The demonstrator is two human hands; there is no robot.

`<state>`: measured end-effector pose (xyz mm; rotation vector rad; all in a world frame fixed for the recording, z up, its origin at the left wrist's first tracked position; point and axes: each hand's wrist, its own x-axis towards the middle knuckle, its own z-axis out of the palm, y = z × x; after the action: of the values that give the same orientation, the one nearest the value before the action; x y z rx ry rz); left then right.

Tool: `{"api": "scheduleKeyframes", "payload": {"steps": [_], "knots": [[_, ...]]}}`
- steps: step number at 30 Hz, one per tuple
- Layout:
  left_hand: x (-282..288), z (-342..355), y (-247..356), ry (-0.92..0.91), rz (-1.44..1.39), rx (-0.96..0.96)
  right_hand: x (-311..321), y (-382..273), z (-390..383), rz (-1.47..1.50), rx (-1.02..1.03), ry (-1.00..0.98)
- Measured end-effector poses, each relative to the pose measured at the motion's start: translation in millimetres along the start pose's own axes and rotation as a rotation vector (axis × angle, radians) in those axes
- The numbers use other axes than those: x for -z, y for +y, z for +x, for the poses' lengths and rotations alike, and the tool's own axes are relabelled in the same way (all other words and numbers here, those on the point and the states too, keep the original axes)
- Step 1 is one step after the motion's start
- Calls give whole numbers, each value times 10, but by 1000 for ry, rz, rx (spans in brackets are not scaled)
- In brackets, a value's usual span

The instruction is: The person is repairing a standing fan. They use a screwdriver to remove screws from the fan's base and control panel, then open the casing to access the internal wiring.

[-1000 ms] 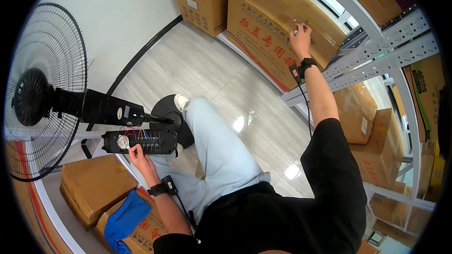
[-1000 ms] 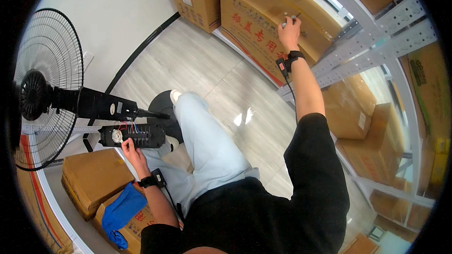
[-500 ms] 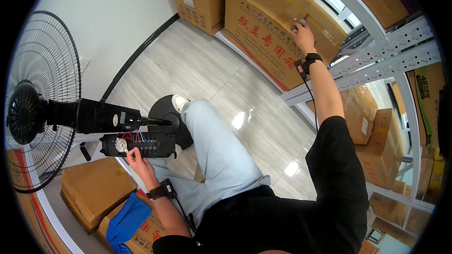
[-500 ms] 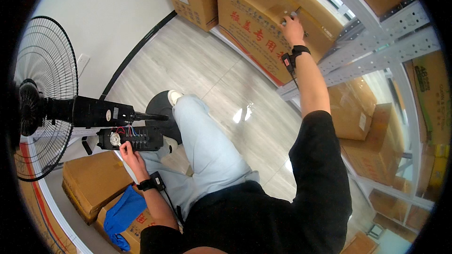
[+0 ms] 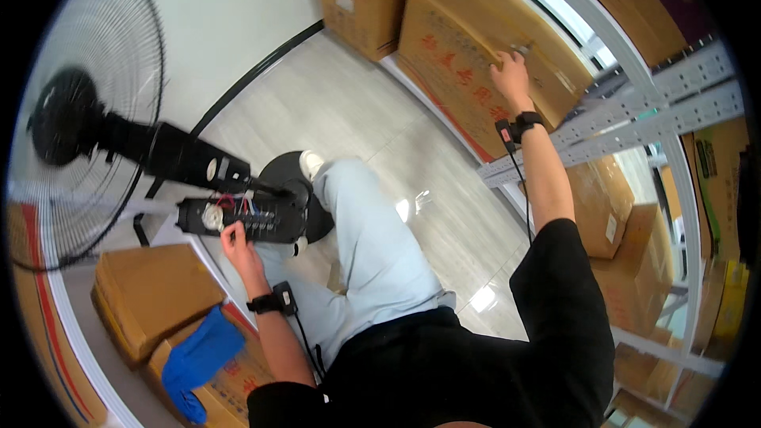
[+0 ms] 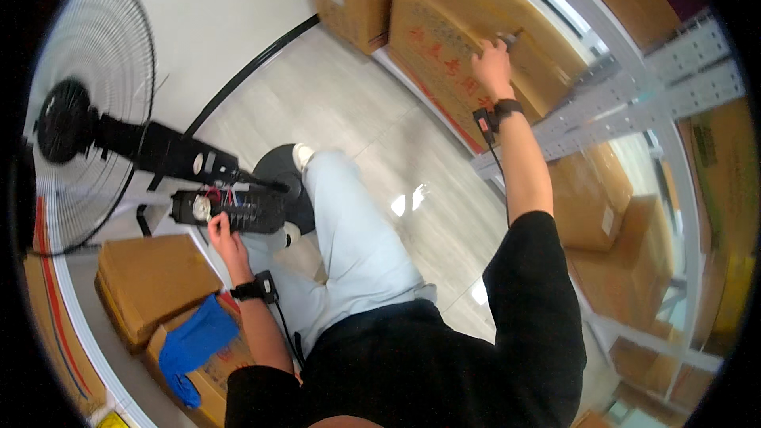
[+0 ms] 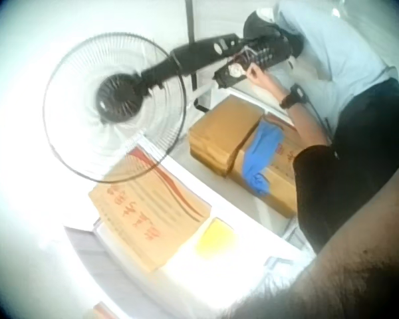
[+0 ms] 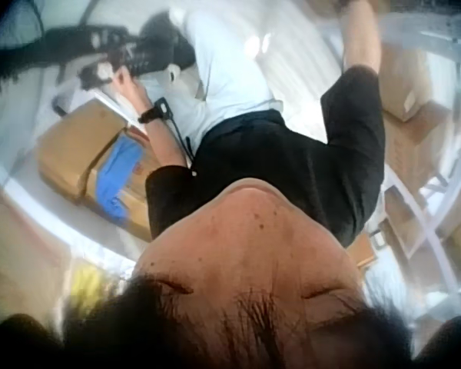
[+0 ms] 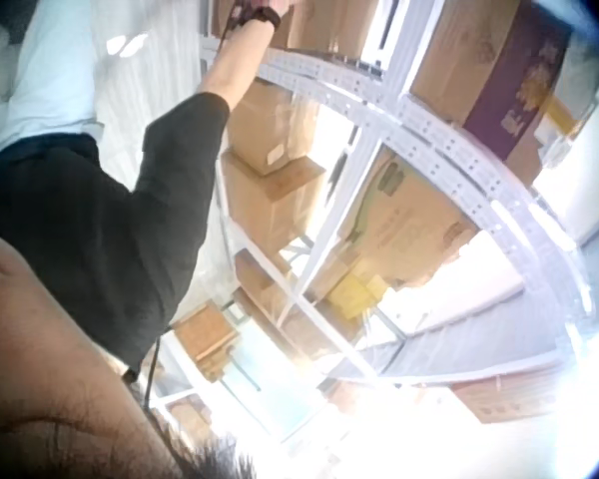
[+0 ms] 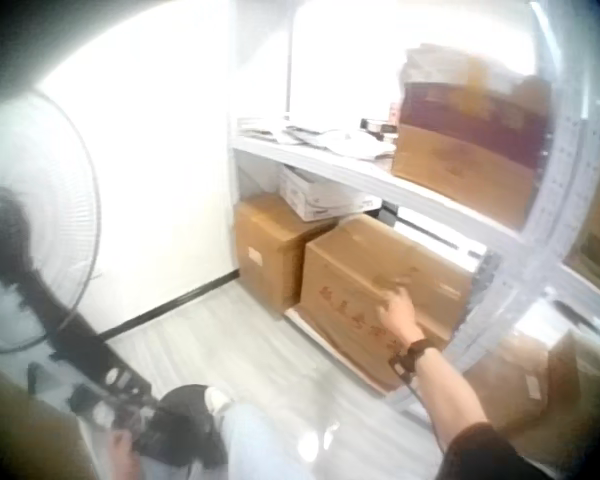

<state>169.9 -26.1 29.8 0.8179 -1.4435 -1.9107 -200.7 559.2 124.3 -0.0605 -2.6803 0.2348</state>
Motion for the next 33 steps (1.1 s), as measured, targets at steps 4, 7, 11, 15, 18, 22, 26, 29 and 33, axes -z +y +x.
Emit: {"api": "scheduleKeyframes", "payload": {"steps": [4, 7, 11, 15, 18, 22, 26, 29, 33], "knots": [[22, 16, 74, -78, 259, -187, 371, -908, -246, 37, 274, 58], [136, 60, 51, -104, 128, -120, 526, -1768, -616, 469, 406, -81], [110, 51, 59, -96, 12, -32, 720, -2836, -1177, 804, 600, -455], [129, 2, 137, -126, -61, -48, 1021, -3826, -1721, 813, 938, -641], [150, 12, 174, -145, -41, -43, 923, -4347, -2075, 880, 1063, -742], [279, 33, 129, -145, 4, 43, 802, -4942, -2484, 886, 1226, -739], [318, -12, 228, -174, -39, 36, 557, -5389, -2689, 754, 1385, -567], [410, -33, 239, -172, -25, 33, 469, -5663, -2779, 586, 1401, -697], [496, -19, 213, -199, 27, -26, 238, -5923, -2793, 376, 1510, -734]]}}
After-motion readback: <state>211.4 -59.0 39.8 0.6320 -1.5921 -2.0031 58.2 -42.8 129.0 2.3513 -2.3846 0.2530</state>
